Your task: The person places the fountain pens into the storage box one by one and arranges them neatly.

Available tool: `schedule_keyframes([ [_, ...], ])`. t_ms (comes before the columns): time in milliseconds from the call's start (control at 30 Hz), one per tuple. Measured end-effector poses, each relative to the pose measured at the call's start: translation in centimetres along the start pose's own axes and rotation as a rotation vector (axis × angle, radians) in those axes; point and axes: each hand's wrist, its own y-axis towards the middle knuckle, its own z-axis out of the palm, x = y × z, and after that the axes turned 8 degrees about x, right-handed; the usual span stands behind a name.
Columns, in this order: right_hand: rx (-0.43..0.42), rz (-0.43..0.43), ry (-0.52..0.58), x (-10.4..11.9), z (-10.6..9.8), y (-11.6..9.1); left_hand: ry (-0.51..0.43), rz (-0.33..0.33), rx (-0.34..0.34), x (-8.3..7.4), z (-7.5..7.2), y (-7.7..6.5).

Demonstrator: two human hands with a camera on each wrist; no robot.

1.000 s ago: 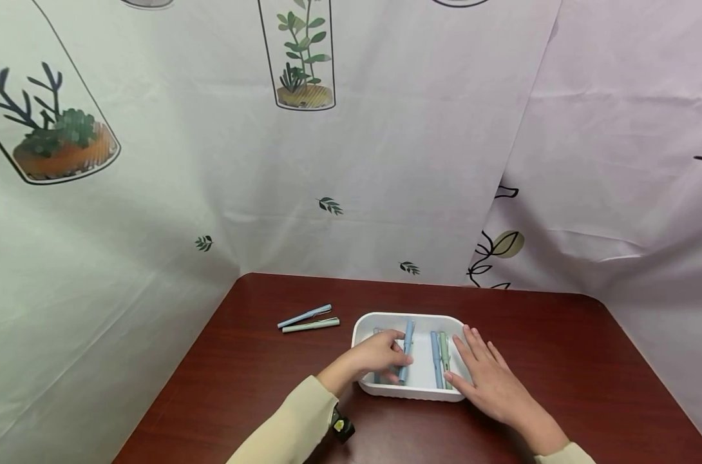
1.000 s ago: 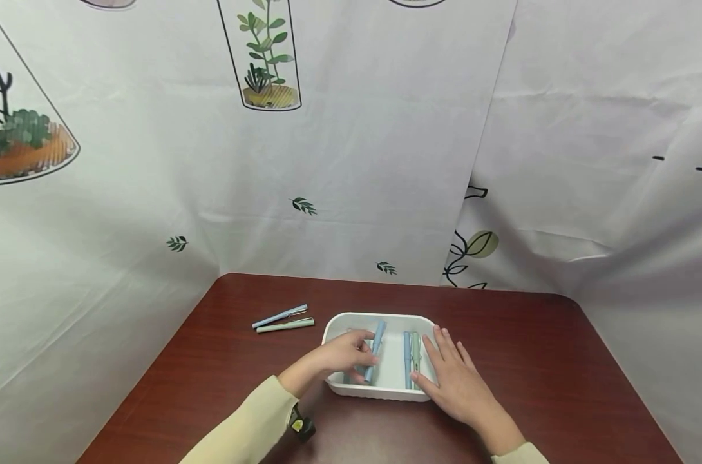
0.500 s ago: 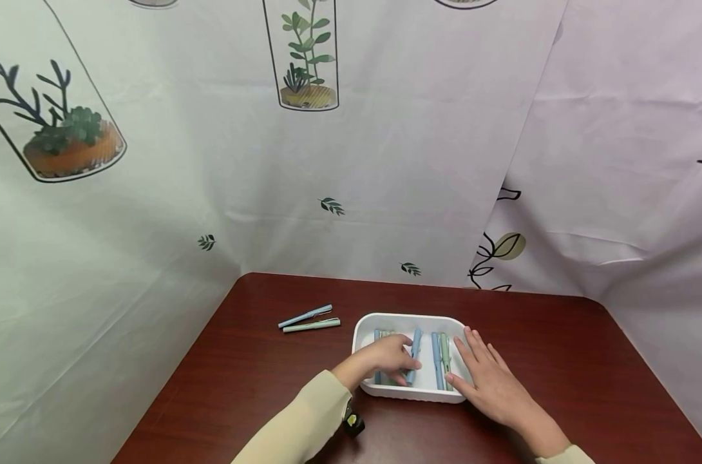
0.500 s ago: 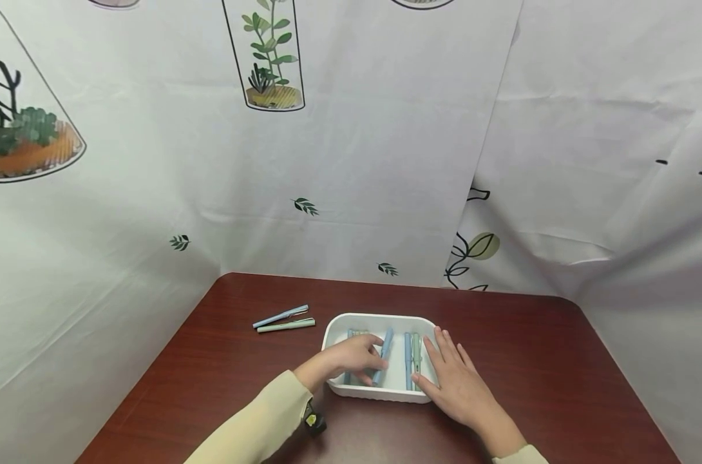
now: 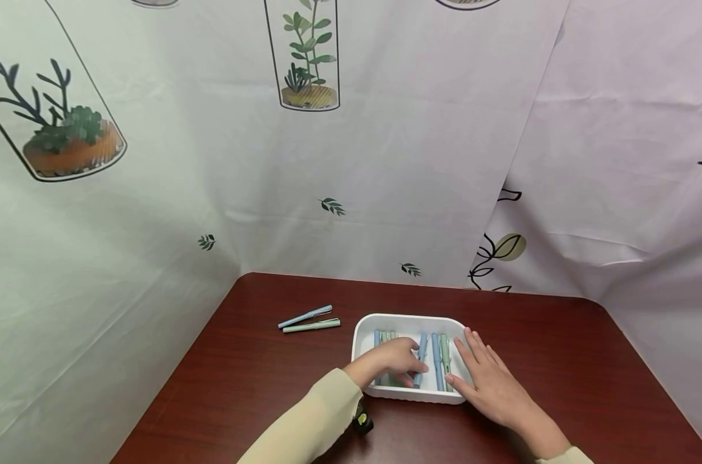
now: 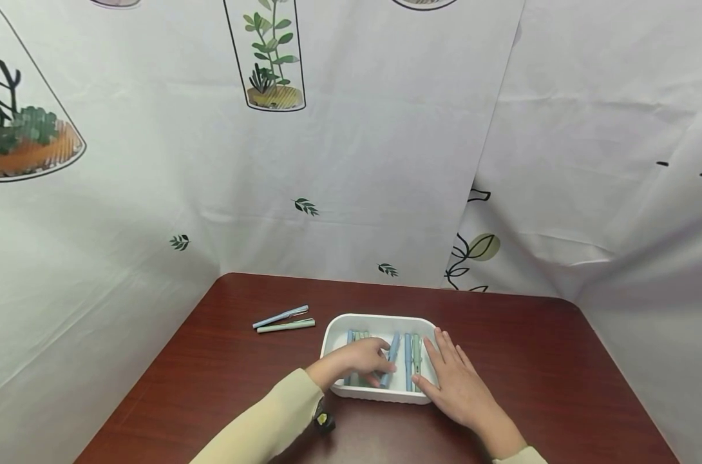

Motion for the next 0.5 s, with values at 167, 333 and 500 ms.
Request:
schedule_keyframes([
  [167,-0.005,-0.004,0.007,-0.05,0.07,-0.01,0.010,-0.012,0.000,-0.17,0.18,0.23],
  [333,-0.004,-0.005,0.013,-0.04,0.05,0.02,0.016,-0.010,-0.013,-0.22,0.48,0.44],
  [500,-0.002,-0.006,0.020,-0.07,-0.01,0.08,0.009,-0.004,-0.006,-0.52,0.83,0.58],
])
